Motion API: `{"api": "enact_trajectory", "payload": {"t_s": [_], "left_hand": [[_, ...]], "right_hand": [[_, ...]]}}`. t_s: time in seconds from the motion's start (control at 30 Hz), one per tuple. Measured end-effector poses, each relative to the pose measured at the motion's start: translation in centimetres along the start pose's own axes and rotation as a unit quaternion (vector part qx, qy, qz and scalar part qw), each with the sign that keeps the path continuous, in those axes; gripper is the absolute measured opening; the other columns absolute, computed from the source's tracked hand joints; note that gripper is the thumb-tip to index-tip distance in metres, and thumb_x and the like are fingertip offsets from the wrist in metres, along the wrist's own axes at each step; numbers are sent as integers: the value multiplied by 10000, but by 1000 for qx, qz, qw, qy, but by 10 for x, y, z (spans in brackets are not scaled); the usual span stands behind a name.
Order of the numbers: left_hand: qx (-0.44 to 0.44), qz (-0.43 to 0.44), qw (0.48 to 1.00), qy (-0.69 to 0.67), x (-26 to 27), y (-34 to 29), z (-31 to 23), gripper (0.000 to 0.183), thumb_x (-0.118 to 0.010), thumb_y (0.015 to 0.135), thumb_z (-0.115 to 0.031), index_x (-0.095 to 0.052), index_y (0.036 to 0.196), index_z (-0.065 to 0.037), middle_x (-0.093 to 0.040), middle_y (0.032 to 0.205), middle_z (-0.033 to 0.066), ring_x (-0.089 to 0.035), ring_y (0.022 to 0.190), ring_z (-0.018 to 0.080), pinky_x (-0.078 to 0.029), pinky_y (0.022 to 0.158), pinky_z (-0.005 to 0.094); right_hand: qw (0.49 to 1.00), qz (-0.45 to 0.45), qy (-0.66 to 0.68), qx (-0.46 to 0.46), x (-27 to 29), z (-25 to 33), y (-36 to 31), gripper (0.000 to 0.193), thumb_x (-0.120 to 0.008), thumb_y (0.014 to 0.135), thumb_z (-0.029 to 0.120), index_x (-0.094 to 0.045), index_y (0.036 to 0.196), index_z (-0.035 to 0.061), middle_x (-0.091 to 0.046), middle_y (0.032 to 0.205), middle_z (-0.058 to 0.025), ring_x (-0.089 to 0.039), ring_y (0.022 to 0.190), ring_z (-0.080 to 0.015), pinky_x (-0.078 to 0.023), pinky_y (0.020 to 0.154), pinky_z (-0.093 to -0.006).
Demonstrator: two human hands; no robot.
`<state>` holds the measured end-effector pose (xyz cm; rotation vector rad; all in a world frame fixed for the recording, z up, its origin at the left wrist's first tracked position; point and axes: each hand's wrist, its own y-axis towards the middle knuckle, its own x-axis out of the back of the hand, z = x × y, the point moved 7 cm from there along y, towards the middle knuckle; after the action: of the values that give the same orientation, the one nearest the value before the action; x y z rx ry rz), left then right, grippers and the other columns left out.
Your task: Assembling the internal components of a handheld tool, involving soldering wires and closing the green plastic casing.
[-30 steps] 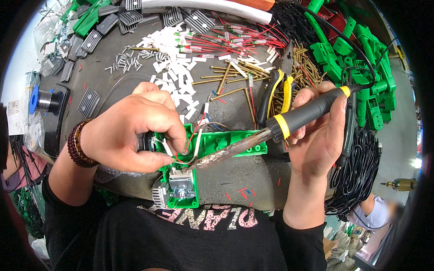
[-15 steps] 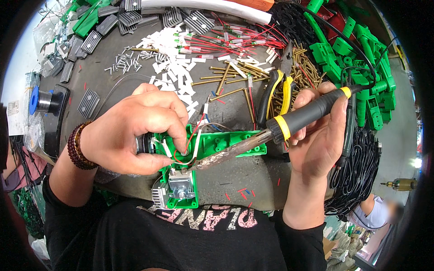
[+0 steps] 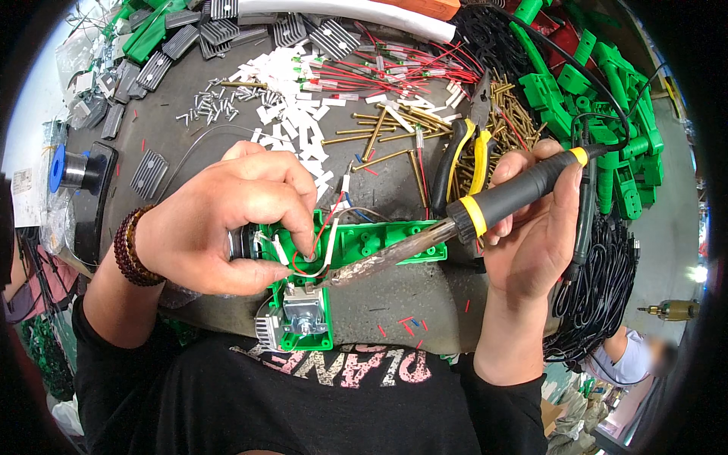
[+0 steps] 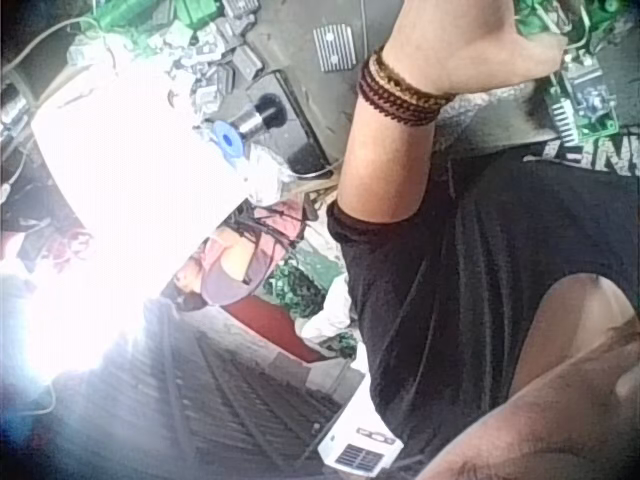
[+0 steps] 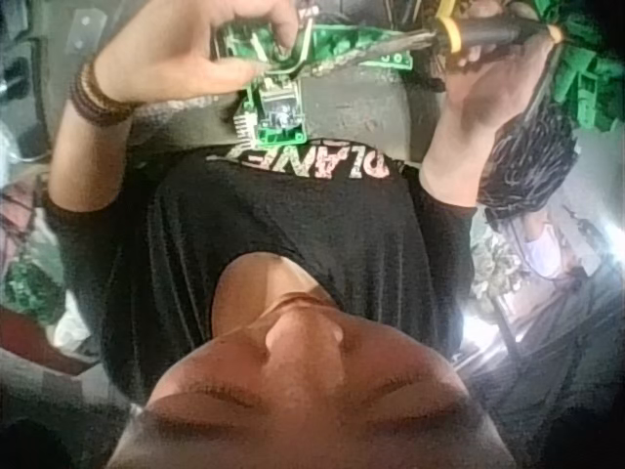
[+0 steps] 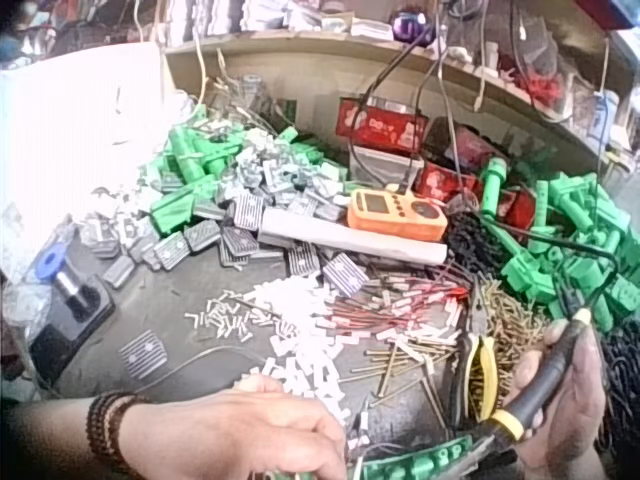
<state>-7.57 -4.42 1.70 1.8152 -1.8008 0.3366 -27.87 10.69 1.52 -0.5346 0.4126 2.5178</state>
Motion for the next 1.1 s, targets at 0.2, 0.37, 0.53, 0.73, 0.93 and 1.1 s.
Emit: {"api": "enact_trajectory", "payload": {"t_s": [0.2,0.37,0.53,0.73,0.93,1.1], "left_hand": [[5,3,1000,7,0,1,-1,248,-750,667,-131,-702,910,-119,-610,1003,39,-595,969,214,-346,924,365],[6,0,1000,6,0,0,-1,253,-753,667,-131,-703,914,-116,-611,1009,43,-594,978,219,-347,929,368],[-9,-8,1000,6,2,0,-1,268,-760,671,-142,-699,930,-112,-608,1022,55,-589,996,230,-347,934,366],[-1,-11,1000,19,5,-1,-3,287,-758,681,-151,-690,957,-114,-605,1038,56,-584,1017,233,-346,936,368],[8,-19,998,53,3,-2,-10,360,-773,702,-187,-671,1042,-121,-604,1094,53,-568,1073,232,-342,961,388],[59,-184,932,307,70,-17,-2,395,-793,759,-232,-647,1079,-51,-646,1051,113,-612,996,295,-450,896,387]], "right_hand": [[1000,-10,-8,2,1,1,0,365,-342,1096,392,-477,1252,92,-603,996,-119,-479,542,-85,-441,451,-208],[1000,-25,-17,2,2,1,-1,365,-346,1095,394,-479,1252,93,-604,991,-114,-474,536,-85,-439,447,-209],[999,-29,-13,2,1,1,0,366,-351,1093,394,-489,1247,92,-602,979,-113,-471,534,-84,-437,447,-208],[998,-55,-8,11,0,2,0,365,-360,1090,400,-482,1237,90,-596,947,-110,-461,517,-82,-420,428,-205],[996,-83,-22,7,2,2,-4,327,-387,1083,400,-490,1184,107,-592,917,-84,-448,483,-65,-397,407,-199],[995,-93,-31,16,4,7,-7,327,-401,1078,417,-501,1186,125,-591,912,-68,-444,486,-54,-389,406,-193]]}}
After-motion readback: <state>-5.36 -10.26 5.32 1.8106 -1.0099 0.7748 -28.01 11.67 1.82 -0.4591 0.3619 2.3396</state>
